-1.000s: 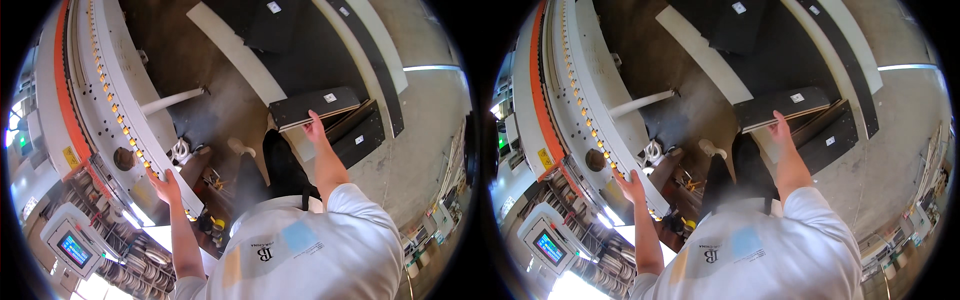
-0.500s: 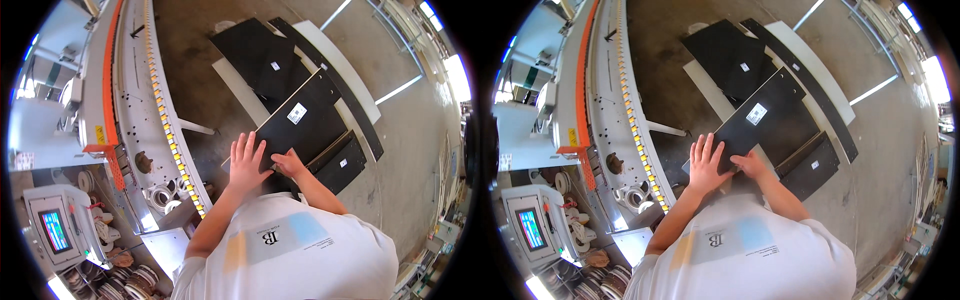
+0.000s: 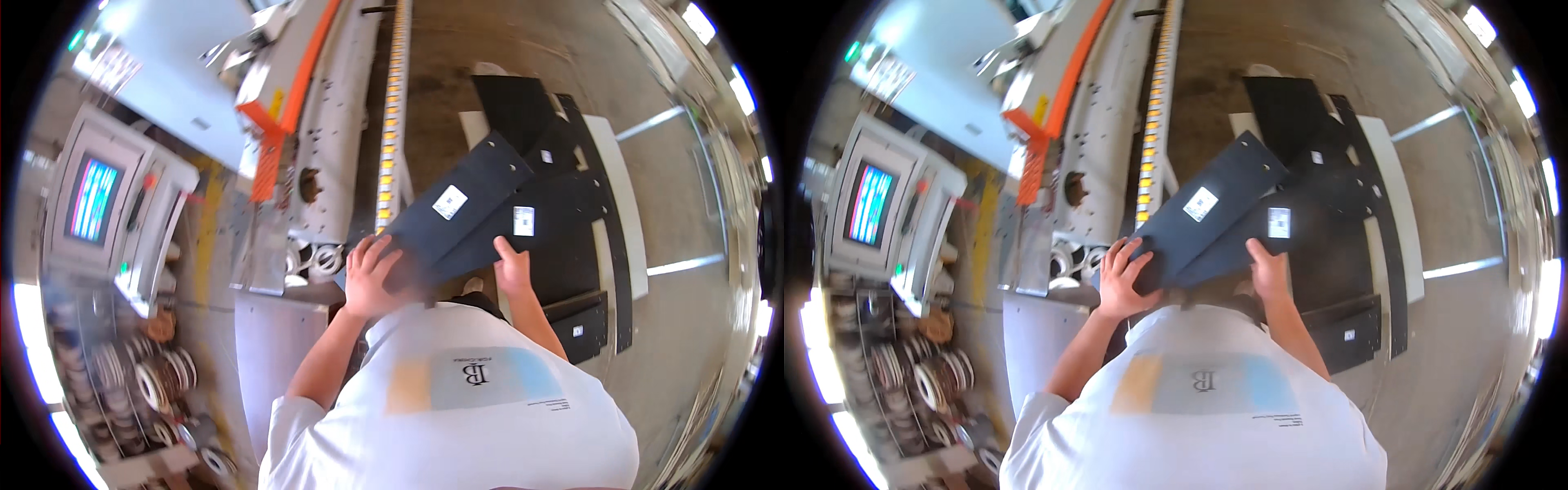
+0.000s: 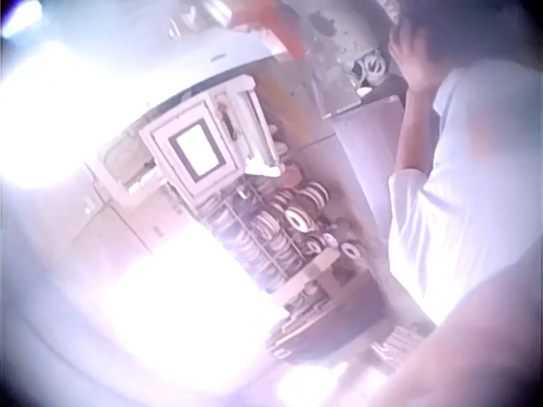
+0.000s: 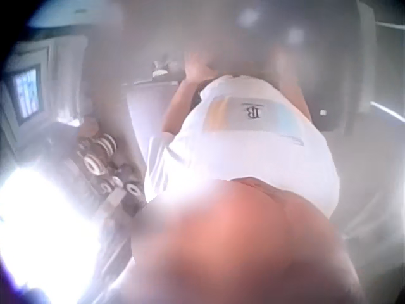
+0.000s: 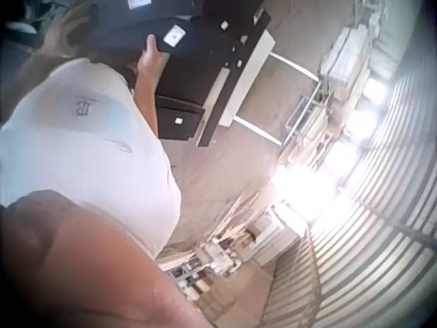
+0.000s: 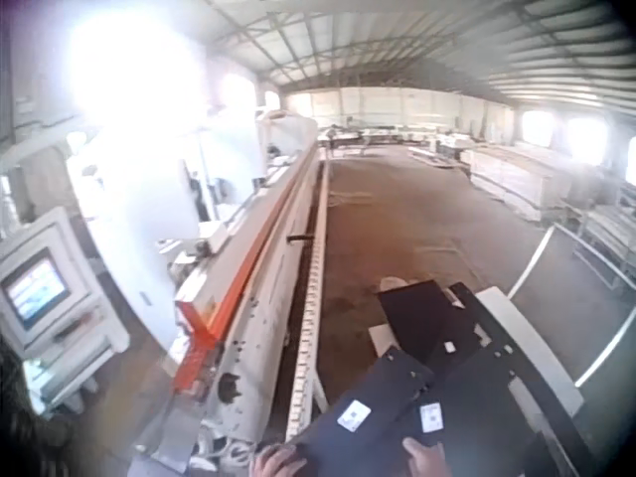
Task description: The person interacts with a touchscreen interface on a large machine and then manually feeds black wood panels into a mechanical edging machine one at a time.
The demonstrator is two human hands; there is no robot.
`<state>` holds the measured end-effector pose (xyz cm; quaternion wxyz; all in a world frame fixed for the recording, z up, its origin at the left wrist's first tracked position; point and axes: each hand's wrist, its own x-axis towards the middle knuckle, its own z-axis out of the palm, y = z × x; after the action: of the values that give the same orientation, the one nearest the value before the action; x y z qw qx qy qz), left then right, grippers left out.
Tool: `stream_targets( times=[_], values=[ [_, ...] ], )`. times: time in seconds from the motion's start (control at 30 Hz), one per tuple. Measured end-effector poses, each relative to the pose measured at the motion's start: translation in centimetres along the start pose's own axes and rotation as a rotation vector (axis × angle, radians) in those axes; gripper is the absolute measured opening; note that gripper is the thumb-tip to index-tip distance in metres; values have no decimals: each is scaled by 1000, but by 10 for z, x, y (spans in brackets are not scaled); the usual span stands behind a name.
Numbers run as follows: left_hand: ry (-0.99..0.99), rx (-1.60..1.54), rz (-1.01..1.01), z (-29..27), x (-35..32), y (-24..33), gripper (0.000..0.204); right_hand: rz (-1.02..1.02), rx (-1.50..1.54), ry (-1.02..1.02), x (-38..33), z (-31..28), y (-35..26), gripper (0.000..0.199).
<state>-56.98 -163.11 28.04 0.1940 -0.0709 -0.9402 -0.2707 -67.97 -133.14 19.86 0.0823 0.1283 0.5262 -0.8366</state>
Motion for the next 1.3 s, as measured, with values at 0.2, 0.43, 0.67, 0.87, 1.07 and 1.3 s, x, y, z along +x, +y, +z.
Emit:
stream_targets(
  times=[0.2,0.43,0.67,0.87,1.07,1.3],
  values=[
    [95,191,-329,-43,-79,-89,61,24,77,-4,-5,6,12,29],
    [251,328,-574,-51,-148,-188,61,52,27,-25,-13,20,10,34],
    [141,625,-624,-54,-151,-230,49,51,63,-108,-17,37,10,36],
    [72,595,-768,-43,-136,-257,40,61,-6,-88,-13,35,18,37],
    [-21,634,-857,-42,-107,-265,40,98,6,-42,-13,48,17,45],
    [-22,657,-880,-39,-85,-263,41,81,-49,-89,-12,44,22,38]
  ],
)
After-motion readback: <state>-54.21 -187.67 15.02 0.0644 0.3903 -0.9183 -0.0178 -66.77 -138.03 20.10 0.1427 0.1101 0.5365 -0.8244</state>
